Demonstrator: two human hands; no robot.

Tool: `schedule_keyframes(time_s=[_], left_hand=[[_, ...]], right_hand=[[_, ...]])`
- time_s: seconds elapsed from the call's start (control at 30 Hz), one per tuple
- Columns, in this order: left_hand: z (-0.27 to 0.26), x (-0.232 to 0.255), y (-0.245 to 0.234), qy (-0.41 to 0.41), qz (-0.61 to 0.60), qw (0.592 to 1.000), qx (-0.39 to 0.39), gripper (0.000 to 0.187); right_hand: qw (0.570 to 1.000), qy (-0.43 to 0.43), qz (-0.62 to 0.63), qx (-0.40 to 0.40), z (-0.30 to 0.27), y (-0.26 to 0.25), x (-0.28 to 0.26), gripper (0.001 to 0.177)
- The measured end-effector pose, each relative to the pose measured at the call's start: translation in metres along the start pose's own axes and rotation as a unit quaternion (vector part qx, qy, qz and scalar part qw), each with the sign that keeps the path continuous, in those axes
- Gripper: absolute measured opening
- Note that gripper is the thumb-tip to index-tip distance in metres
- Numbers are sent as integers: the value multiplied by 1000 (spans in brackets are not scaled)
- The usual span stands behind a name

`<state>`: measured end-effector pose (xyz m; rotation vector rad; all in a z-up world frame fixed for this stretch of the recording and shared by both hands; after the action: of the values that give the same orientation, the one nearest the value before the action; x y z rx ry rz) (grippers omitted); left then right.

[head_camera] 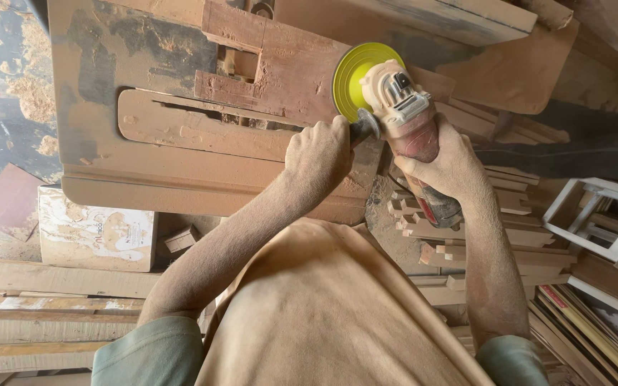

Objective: The person uses an angle grinder with a sanding disc to smooth the surface of a wooden piece. They move the tool along the wood, generating sawdust, and briefly flip the piece to work on different areas.

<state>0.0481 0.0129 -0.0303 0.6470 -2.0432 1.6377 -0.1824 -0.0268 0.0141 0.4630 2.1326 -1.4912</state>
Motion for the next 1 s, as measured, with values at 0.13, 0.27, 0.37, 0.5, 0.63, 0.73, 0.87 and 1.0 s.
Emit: schedule_keyframes(time_s=[0.13,0.27,0.37,0.5,0.63,0.73,0.87,1.0], left_hand=[[-1,-1,-2,9,-9,1000,21,28],[1,-1,-1,4,2,1000,16,25],[2,-2,-1,-5,-1,1000,17,24],[1,-5,-4,-5,11,1000,19,24],[2,-9,-8,-16,21,1000,6,24],[1,-14,-9,-27,13,1000,-2,25],[-3,-19,-11,-5,2,998,64,27],[-5,-23,-14,-18,-7,998,64,34]], right_hand=[[1000,-5,-4,2,3,1,-1,75],[1000,-15,13,-2,4,-1,-3,75],[1000,-1,-5,-5,6,-1,-3,73],[1000,-11,-14,-4,10,1,-6,73],[1000,-8,-15,-11,14,2,-11,77],[1000,-10,-18,-13,15,6,-13,77],[999,-12,-28,-10,17,9,-17,81],[999,-12,-31,-14,19,11,-21,85]])
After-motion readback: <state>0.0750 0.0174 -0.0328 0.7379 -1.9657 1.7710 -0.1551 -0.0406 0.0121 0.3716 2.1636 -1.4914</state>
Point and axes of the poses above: each hand's wrist, its own z-axis towards the middle knuckle, its own y-axis out of the palm, x = y × z, the point moved 2 cm from there along z, towards the middle knuckle, and after that the axes turned 11 degrees about x, right-handed, at the moved point
